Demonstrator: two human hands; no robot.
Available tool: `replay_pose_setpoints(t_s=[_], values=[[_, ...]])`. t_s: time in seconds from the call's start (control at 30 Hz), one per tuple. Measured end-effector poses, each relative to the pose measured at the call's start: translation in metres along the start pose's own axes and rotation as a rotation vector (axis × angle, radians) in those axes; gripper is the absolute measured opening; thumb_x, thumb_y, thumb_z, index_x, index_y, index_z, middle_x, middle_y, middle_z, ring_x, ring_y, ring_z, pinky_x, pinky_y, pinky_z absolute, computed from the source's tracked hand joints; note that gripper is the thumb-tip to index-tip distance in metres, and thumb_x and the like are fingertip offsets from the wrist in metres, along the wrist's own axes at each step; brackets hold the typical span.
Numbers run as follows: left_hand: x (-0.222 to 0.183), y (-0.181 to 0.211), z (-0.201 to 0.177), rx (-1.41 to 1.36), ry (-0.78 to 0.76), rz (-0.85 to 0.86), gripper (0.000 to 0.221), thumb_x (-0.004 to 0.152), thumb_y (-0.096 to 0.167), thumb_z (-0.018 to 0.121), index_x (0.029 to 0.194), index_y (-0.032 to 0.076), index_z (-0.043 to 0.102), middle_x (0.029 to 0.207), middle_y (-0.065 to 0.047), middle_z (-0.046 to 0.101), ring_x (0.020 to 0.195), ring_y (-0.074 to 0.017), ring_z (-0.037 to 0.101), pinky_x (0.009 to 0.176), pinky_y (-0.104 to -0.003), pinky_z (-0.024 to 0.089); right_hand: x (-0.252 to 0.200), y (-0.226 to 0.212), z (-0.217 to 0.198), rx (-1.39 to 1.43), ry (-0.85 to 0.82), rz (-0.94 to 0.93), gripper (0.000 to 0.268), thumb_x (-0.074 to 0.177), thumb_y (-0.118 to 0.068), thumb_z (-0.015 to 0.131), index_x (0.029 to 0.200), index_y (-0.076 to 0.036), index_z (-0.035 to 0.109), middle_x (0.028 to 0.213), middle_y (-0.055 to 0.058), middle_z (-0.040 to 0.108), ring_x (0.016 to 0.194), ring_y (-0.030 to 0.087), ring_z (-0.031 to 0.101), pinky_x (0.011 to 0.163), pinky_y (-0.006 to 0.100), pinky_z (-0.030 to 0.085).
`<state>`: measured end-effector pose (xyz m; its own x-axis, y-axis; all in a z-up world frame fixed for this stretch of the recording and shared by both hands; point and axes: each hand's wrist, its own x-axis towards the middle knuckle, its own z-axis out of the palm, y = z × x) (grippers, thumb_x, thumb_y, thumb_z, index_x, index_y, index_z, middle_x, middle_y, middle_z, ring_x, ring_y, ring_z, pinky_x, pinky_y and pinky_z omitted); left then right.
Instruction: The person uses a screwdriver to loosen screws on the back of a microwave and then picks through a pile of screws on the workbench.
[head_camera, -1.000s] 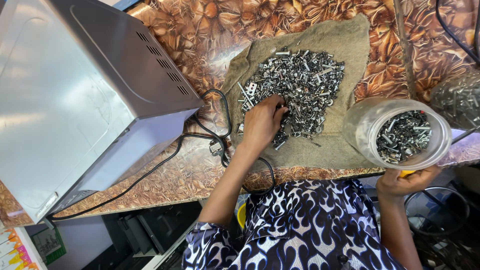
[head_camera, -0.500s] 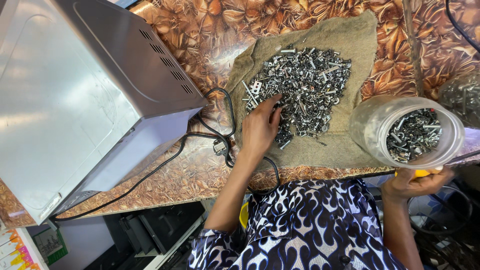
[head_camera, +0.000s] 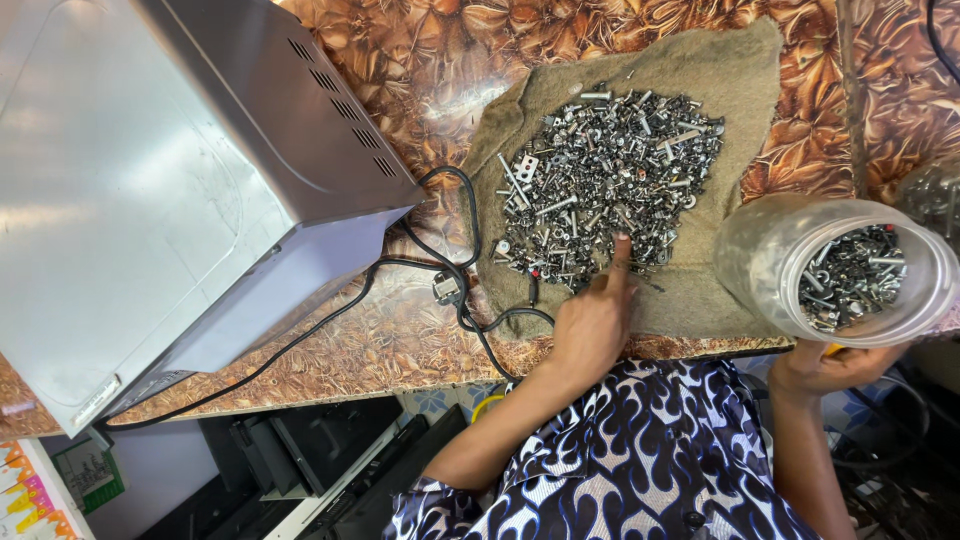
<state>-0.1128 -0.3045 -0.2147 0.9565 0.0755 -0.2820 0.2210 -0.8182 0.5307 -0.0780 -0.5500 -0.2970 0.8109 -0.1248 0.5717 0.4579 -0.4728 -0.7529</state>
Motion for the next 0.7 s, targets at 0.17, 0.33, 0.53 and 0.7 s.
replay_pose_setpoints(t_s=[0.17, 0.33, 0.53, 0.7], values=[[-0.004, -0.002, -0.005, -0.098, -0.043, 0.087, 0.054, 0.11, 0.011, 0.047, 0.162, 0.002, 0.033, 0.083, -0.019, 0.075, 0.045, -0.0159, 0.061, 0.034, -0.025, 0.043, -0.003, 0.003, -0.003, 0.005, -0.011, 0.004, 0.053, 0.101, -0.003, 0.056, 0.147, 0.009, 0.032, 0.137, 0.036, 0.042, 0.129, 0.05, 0.045, 0.11, 0.062, 0.04], [-0.005, -0.015, 0.019, -0.338, -0.012, 0.107, 0.028, 0.109, 0.017, 0.052, 0.126, 0.001, 0.067, 0.074, -0.011, 0.071, 0.041, -0.0127, 0.055, 0.037, -0.022, 0.039, -0.004, 0.005, -0.003, 0.007, -0.013, 0.002, 0.053, 0.101, -0.002, 0.056, 0.147, 0.009, 0.032, 0.137, 0.036, 0.042, 0.129, 0.05, 0.045, 0.111, 0.062, 0.04], [0.012, -0.009, -0.007, -0.376, 0.038, -0.003, 0.06, 0.107, 0.009, 0.05, 0.161, -0.005, 0.027, 0.073, -0.013, 0.066, 0.048, -0.0155, 0.055, 0.042, -0.025, 0.042, -0.003, 0.007, -0.002, 0.001, -0.019, 0.003, 0.053, 0.101, -0.002, 0.056, 0.147, 0.009, 0.032, 0.137, 0.037, 0.042, 0.129, 0.051, 0.045, 0.111, 0.062, 0.04], [0.023, 0.006, -0.003, -0.288, 0.006, 0.029, 0.06, 0.108, 0.006, 0.049, 0.162, -0.006, 0.026, 0.072, -0.014, 0.067, 0.048, -0.0172, 0.057, 0.04, -0.026, 0.041, -0.005, 0.008, -0.003, -0.008, -0.018, 0.006, 0.053, 0.101, -0.001, 0.056, 0.147, 0.009, 0.032, 0.137, 0.037, 0.042, 0.129, 0.051, 0.045, 0.111, 0.062, 0.04]])
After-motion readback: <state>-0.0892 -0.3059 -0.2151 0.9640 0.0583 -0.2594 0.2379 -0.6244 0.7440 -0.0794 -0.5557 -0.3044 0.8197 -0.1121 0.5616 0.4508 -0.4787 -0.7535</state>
